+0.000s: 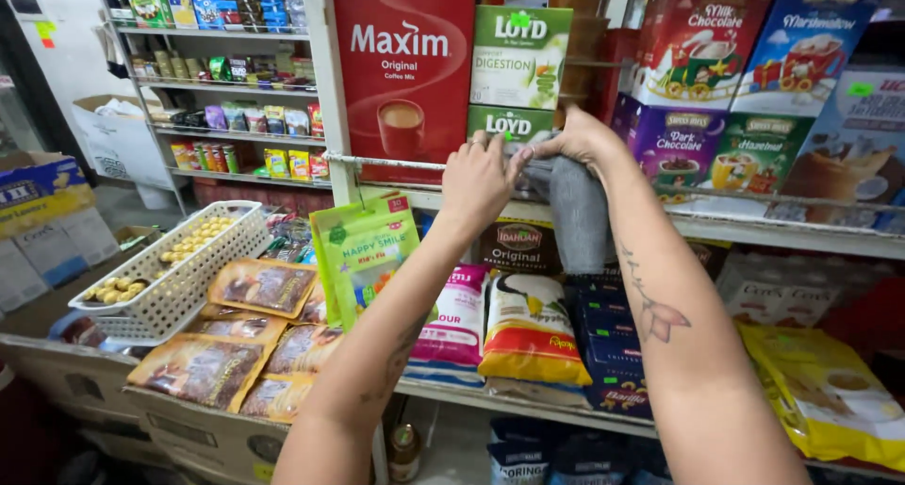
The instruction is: Wiping dust off product boxes with a cloth and organizing them between the shelves and a shopping basket.
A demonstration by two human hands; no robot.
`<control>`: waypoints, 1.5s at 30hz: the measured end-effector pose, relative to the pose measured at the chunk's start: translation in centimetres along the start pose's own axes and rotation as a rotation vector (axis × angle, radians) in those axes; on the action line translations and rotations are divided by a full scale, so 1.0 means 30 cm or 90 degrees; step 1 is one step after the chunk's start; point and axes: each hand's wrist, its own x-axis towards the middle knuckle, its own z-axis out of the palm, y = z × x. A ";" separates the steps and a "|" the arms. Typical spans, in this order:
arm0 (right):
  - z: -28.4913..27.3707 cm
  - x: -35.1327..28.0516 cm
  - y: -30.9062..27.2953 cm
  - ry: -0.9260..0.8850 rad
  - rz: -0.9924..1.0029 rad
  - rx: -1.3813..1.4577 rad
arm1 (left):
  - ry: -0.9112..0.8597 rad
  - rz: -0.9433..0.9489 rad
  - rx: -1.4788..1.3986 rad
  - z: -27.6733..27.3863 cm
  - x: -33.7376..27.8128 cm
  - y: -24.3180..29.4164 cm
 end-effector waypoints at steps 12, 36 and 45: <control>-0.010 0.079 0.048 -0.049 0.069 -0.013 | -0.041 -0.010 0.007 0.010 0.016 -0.012; -0.010 0.296 0.292 -0.030 0.073 -0.070 | -0.181 -0.069 0.072 0.189 0.090 -0.058; 0.017 0.187 0.193 0.037 -0.010 0.089 | -0.203 -0.184 -0.003 0.154 0.143 -0.044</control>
